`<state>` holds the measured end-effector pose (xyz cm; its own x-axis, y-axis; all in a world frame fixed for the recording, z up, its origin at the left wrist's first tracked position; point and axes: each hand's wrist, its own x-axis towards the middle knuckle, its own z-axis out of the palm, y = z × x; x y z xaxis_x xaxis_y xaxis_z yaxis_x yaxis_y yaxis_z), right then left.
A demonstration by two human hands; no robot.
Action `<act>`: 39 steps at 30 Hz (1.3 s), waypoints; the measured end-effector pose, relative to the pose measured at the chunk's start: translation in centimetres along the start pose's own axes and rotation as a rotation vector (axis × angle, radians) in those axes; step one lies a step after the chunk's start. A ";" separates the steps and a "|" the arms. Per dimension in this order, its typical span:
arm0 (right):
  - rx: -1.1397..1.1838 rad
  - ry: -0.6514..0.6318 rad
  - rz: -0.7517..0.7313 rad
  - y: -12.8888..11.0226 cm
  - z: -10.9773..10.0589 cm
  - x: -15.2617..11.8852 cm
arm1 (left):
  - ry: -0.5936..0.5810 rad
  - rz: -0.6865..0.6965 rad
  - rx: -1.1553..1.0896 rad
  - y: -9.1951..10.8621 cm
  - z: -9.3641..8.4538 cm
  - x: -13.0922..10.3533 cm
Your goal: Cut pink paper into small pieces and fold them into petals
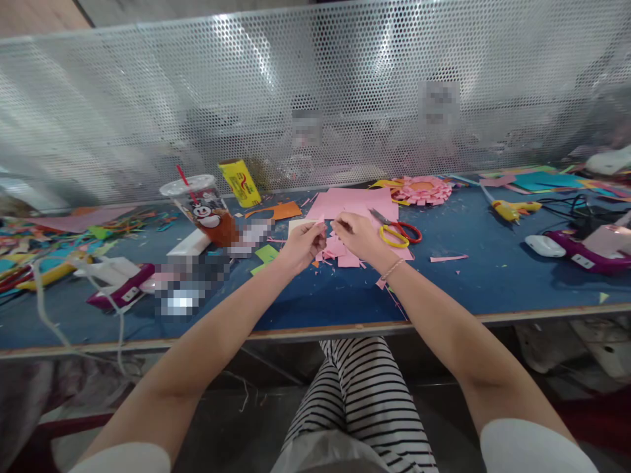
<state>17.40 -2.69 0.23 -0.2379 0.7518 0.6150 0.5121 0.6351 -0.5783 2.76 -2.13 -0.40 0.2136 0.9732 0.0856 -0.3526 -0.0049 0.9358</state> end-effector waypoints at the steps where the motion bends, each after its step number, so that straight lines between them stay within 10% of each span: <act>1: 0.011 -0.039 0.029 -0.1 0.2 0.0 | -0.013 0.005 0.021 -0.2 -0.1 0.1; 29: 0.582 -0.185 0.128 1.6 0.5 0.2 | -0.106 0.102 0.256 -0.2 -0.6 -0.1; 39: 0.224 -0.163 0.010 1.0 0.2 0.0 | -0.148 0.032 0.143 -0.3 -0.7 -0.1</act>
<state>17.76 -2.04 -0.43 -0.3724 0.7652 0.5251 0.3241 0.6374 -0.6990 2.21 -2.06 -0.90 0.3392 0.9277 0.1558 -0.2308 -0.0785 0.9698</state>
